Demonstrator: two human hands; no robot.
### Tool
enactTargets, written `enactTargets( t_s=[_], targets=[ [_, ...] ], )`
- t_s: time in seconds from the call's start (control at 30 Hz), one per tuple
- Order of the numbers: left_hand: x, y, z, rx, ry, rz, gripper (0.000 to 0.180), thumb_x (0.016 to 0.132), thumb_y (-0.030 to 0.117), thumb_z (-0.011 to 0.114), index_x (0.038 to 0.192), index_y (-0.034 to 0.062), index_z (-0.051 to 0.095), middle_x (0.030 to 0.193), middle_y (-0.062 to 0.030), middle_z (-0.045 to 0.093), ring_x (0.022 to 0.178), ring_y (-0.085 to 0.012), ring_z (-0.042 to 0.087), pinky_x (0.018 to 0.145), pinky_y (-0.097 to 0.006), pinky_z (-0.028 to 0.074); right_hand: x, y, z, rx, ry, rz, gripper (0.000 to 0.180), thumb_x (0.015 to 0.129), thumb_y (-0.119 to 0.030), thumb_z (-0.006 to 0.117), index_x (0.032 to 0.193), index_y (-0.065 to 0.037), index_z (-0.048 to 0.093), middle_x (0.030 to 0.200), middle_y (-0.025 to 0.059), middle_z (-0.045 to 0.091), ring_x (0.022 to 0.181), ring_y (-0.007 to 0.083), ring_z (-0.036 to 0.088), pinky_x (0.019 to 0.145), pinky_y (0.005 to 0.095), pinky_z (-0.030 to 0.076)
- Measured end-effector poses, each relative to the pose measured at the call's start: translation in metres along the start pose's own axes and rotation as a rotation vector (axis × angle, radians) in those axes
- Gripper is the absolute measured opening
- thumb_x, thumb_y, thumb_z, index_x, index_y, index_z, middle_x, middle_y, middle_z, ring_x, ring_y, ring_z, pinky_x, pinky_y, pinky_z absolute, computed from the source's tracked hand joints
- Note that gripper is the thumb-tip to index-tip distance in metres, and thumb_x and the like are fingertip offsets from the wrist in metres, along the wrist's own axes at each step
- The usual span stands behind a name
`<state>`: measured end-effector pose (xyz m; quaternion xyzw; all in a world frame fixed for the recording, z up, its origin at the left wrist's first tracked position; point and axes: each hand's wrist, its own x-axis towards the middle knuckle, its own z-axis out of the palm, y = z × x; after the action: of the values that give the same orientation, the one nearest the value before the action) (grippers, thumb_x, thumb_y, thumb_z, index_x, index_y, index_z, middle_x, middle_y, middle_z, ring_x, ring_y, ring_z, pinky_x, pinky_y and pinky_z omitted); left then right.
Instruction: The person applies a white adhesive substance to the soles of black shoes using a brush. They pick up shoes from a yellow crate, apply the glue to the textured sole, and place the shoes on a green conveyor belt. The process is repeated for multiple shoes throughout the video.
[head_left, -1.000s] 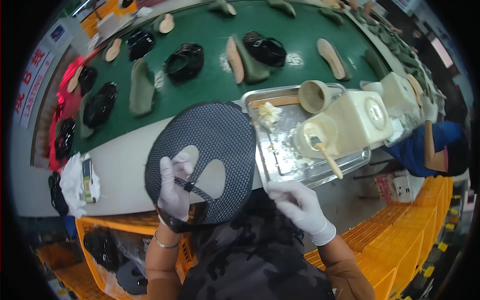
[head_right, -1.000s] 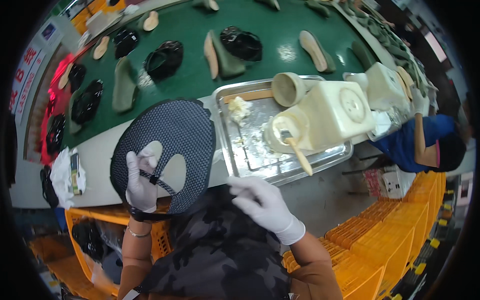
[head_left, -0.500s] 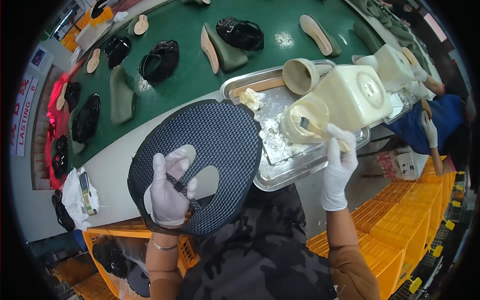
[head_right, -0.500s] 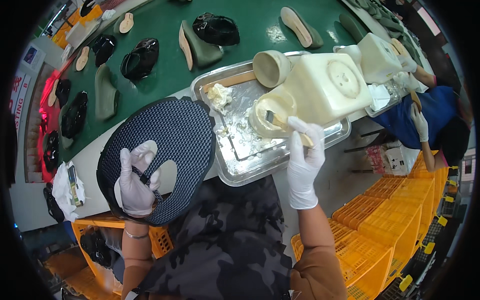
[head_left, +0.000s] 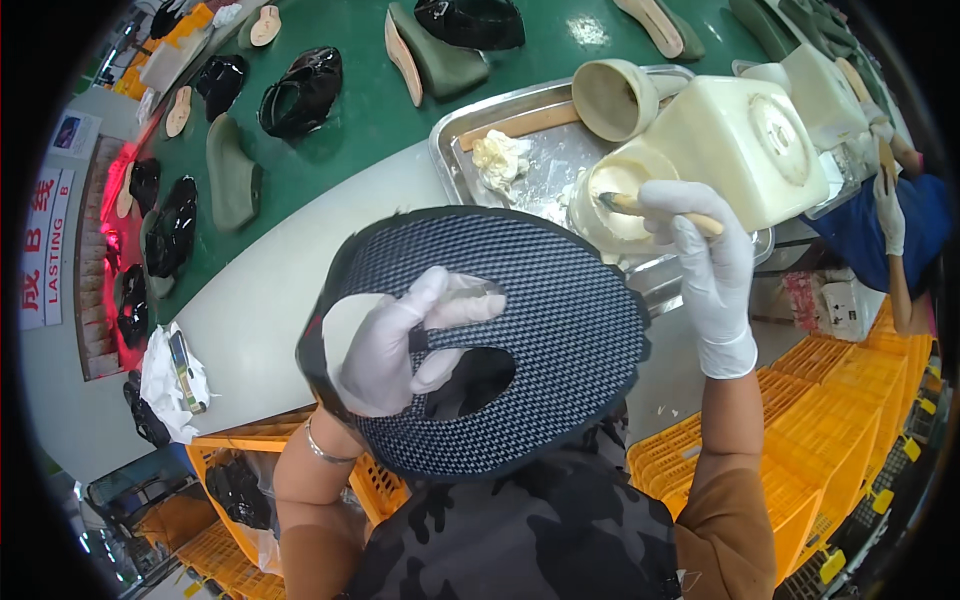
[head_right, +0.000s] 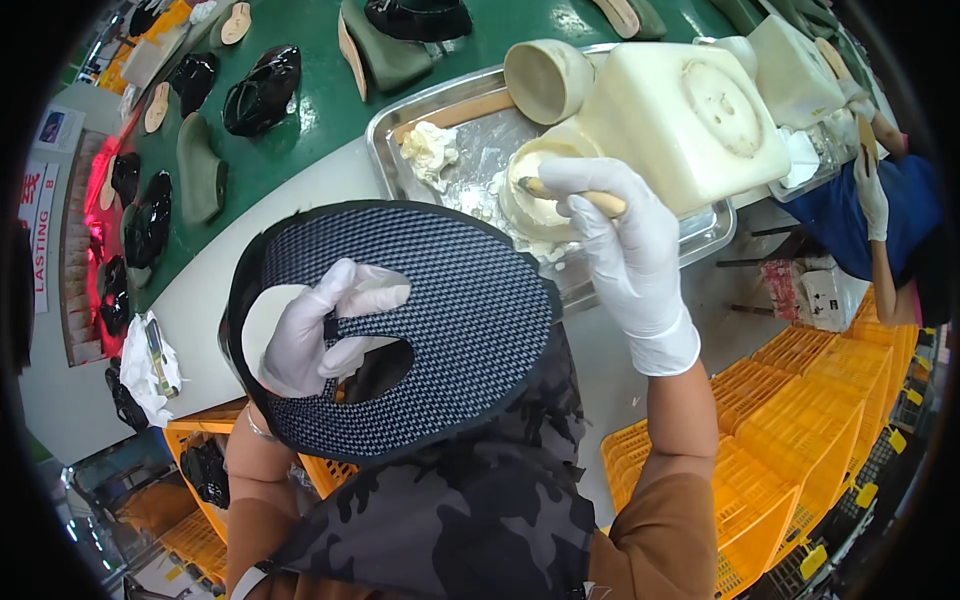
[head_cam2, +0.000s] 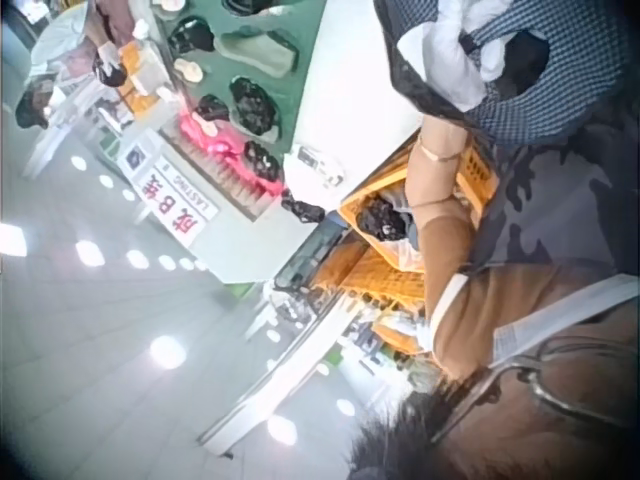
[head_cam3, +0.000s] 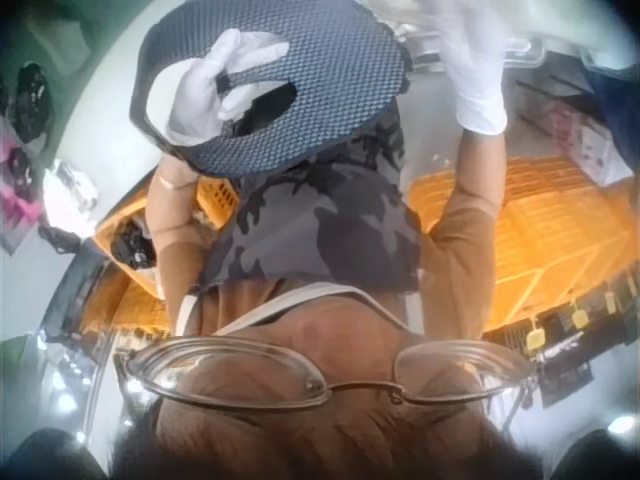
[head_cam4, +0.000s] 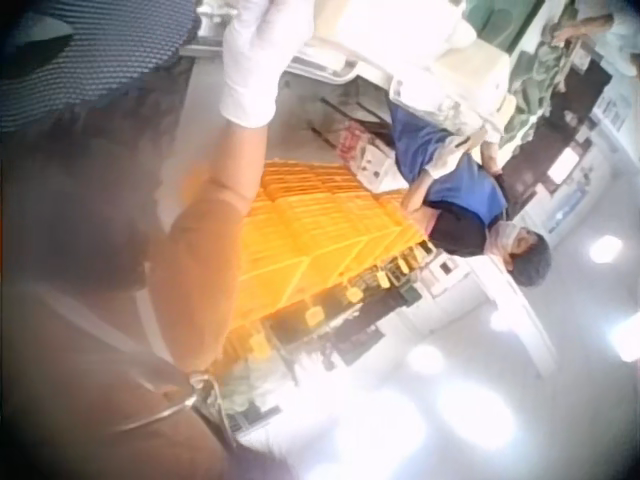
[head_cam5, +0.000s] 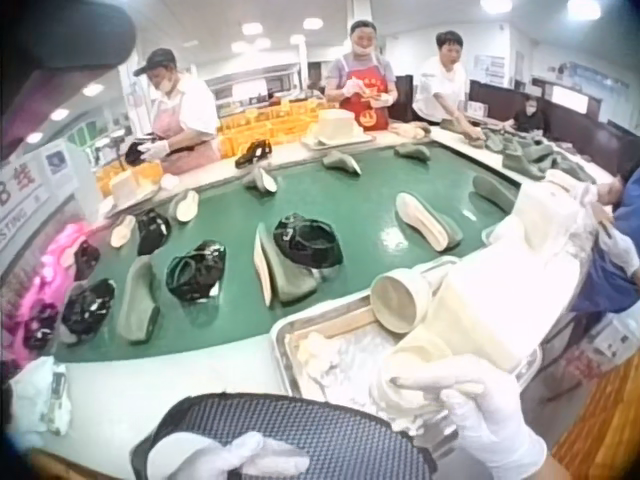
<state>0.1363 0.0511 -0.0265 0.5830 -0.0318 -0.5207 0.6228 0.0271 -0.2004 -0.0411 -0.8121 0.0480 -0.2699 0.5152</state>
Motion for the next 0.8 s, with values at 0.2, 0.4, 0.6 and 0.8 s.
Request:
enactTargets(
  t_s=[0.2, 0.4, 0.6, 0.8],
  targets=[
    [0.019, 0.009, 0.013, -0.168, -0.182, -0.223, 0.049, 0.098, 0.035, 0.027, 0.109, -0.0069, 0.051, 0.104, -0.0131, 0.062, 0.041, -0.004, 0.034, 0.035, -0.015, 0.024, 0.0, -0.004, -0.016, 0.0, 0.108, -0.071, 0.018, 0.092, -0.012, 0.047, 0.101, 0.003, 0.053, 0.094, 0.0087, 0.062, 0.075, 0.0083, 0.058, 0.067, 0.0208, 0.048],
    [0.038, 0.001, 0.024, -0.071, -0.149, -0.363, 0.039, 0.095, 0.025, 0.034, 0.115, -0.0056, 0.048, 0.104, -0.0112, 0.062, 0.069, -0.007, 0.048, 0.057, -0.017, 0.039, 0.012, -0.013, -0.024, 0.205, -0.045, -0.141, 0.034, 0.089, -0.028, 0.051, 0.102, 0.004, 0.05, 0.091, 0.0141, 0.061, 0.074, 0.0158, 0.058, 0.066, 0.0245, 0.047],
    [0.039, -0.004, 0.038, 0.448, -0.226, -0.001, 0.028, 0.091, 0.013, 0.04, 0.103, -0.0057, 0.056, 0.095, -0.0106, 0.067, 0.053, -0.0025, 0.049, 0.04, -0.014, 0.038, 0.011, -0.038, 0.002, 0.45, 0.148, 0.478, 0.029, 0.084, -0.023, 0.057, 0.096, 0.003, 0.059, 0.092, 0.0136, 0.062, 0.083, 0.0226, 0.06, 0.073, 0.0287, 0.049],
    [0.034, -0.003, 0.037, 0.462, -0.254, 0.079, 0.033, 0.091, 0.019, 0.042, 0.102, -0.0089, 0.055, 0.099, -0.0167, 0.064, 0.087, -0.0168, 0.062, 0.068, -0.024, 0.05, 0.034, -0.021, -0.018, -0.223, -0.428, -0.285, 0.019, 0.083, -0.014, 0.056, 0.094, -0.001, 0.064, 0.092, 0.0111, 0.063, 0.082, 0.0219, 0.061, 0.072, 0.0286, 0.05]
  ],
)
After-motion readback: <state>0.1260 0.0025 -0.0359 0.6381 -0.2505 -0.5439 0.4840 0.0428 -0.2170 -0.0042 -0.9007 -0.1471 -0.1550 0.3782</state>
